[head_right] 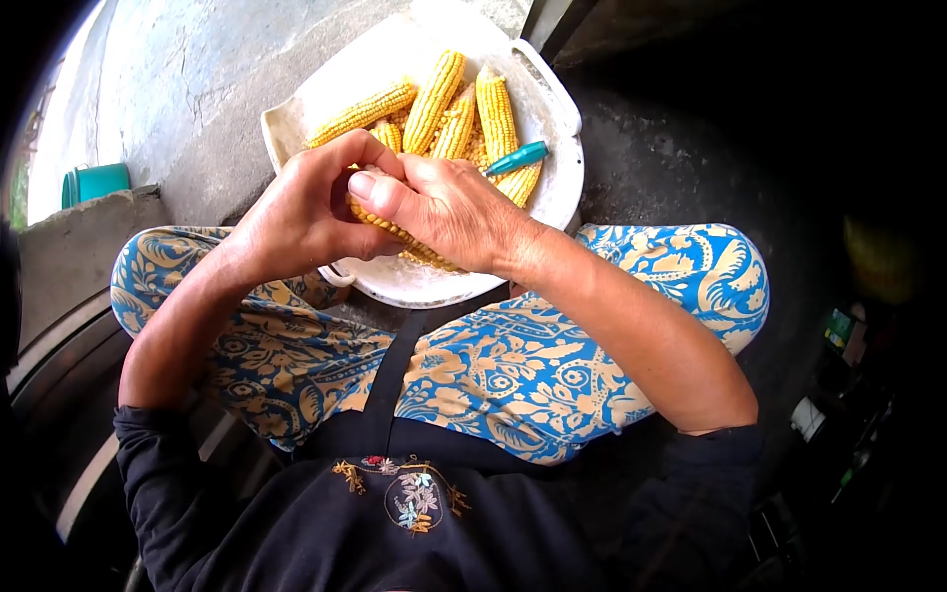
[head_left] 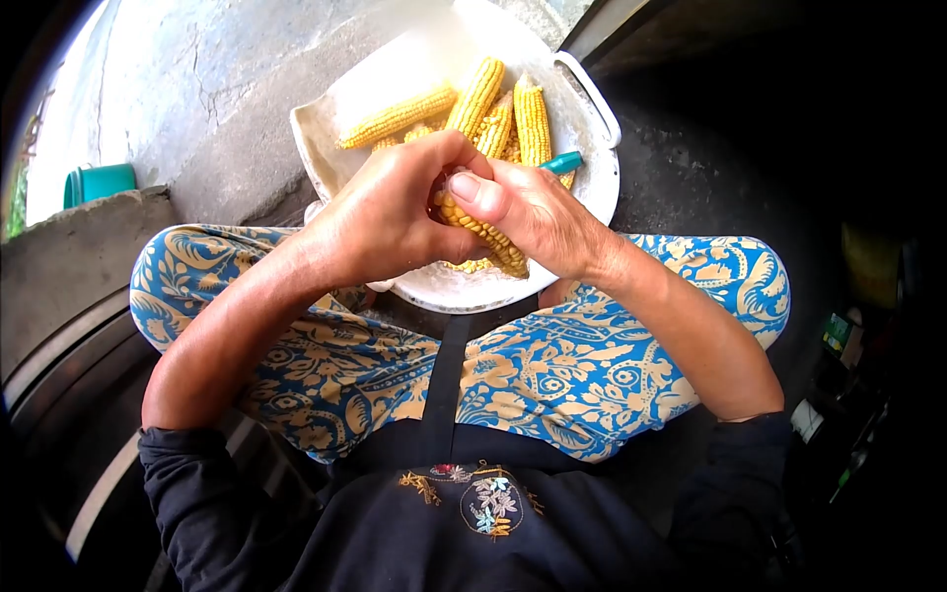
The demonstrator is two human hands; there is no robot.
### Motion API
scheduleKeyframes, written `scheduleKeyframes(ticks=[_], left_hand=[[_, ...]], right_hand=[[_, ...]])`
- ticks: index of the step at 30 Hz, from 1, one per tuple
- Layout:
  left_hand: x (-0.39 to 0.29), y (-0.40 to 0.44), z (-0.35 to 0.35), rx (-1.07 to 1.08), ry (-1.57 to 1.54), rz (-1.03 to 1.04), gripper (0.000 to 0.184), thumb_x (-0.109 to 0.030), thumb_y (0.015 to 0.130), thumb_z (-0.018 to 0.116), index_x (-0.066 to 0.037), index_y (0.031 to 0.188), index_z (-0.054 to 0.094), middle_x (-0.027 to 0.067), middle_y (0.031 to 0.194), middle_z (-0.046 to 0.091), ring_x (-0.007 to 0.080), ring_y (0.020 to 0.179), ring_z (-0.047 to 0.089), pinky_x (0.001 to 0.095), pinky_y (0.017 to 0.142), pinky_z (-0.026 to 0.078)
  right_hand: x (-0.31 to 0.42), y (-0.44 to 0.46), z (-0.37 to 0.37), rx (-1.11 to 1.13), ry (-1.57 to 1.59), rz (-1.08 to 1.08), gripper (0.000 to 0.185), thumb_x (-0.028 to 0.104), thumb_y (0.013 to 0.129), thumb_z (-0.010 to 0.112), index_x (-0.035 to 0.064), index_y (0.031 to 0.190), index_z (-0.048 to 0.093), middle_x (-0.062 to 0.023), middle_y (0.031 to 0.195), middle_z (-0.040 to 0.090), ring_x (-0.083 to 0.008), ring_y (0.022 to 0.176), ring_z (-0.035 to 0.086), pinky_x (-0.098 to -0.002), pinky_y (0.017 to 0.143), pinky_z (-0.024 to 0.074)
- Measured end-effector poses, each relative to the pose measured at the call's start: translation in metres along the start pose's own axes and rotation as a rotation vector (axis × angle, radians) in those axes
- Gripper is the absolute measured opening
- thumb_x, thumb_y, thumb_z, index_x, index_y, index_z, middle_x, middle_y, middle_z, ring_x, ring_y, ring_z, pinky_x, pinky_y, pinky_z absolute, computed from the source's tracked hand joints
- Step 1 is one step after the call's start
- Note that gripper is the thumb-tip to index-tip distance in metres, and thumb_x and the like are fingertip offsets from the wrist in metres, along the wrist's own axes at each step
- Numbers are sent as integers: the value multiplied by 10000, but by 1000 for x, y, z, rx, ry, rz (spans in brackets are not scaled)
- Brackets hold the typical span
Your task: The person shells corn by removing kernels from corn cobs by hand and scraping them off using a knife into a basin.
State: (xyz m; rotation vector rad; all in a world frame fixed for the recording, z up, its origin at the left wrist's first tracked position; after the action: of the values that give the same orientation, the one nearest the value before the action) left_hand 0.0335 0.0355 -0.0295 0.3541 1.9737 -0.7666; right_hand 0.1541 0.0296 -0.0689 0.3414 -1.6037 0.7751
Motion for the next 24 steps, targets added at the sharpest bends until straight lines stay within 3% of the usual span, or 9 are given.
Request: scheduleKeyframes(ticks=[6, 11, 17, 19, 24], left_hand=[[5, 0, 2, 29, -79, -95, 457, -27, 662, 777, -8, 1037, 516, 6, 858, 581, 65, 789, 553, 220, 674, 484], [11, -2, 1, 48, -236, -131, 478, -10, 668, 774, -3, 1060, 501, 12, 883, 579, 65, 827, 557, 223, 703, 486], [5, -4, -1, 32, -96, -71, 458, 1, 676, 755, -3, 1057, 500, 19, 892, 584, 69, 834, 556, 232, 714, 489], [2, -3, 0, 22, -21, -51, 433, 8, 667, 739, -1, 1034, 510, 29, 881, 586, 71, 813, 554, 234, 691, 490], [-1, -3, 1, 6, 68, 14, 417, -7, 648, 737, 5, 1006, 525, 43, 866, 583, 81, 790, 553, 237, 674, 488]], right_hand=[[2, -4, 2, 41, 106, -53, 684, 576, 908, 350, -45, 1113, 550, -173, 963, 624, -231, 935, 609, -323, 819, 461], [-6, -5, 0, 79, 202, 10, 644, 539, 937, 336, -39, 1124, 548, -135, 969, 619, -186, 927, 593, -291, 828, 457], [0, -5, 0, 41, 273, 16, 592, 503, 929, 396, -38, 1109, 556, -95, 940, 620, -143, 879, 589, -258, 802, 462], [-3, -3, 2, 76, 40, 47, 593, 499, 900, 429, -41, 1113, 550, -101, 957, 611, -155, 890, 581, -265, 805, 453], [-1, 0, 8, 165, 177, 16, 586, 488, 882, 413, -37, 1110, 538, -116, 990, 593, -182, 926, 562, -292, 832, 438]])
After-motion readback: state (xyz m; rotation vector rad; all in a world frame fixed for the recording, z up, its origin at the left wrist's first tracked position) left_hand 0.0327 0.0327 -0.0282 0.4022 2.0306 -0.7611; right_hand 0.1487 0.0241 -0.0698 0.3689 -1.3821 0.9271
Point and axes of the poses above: each hand's wrist, its own y-axis towards the middle knuckle, its own z-axis out of the palm, x = y × z, the point moved 5 cm from there along y, towards the middle knuckle
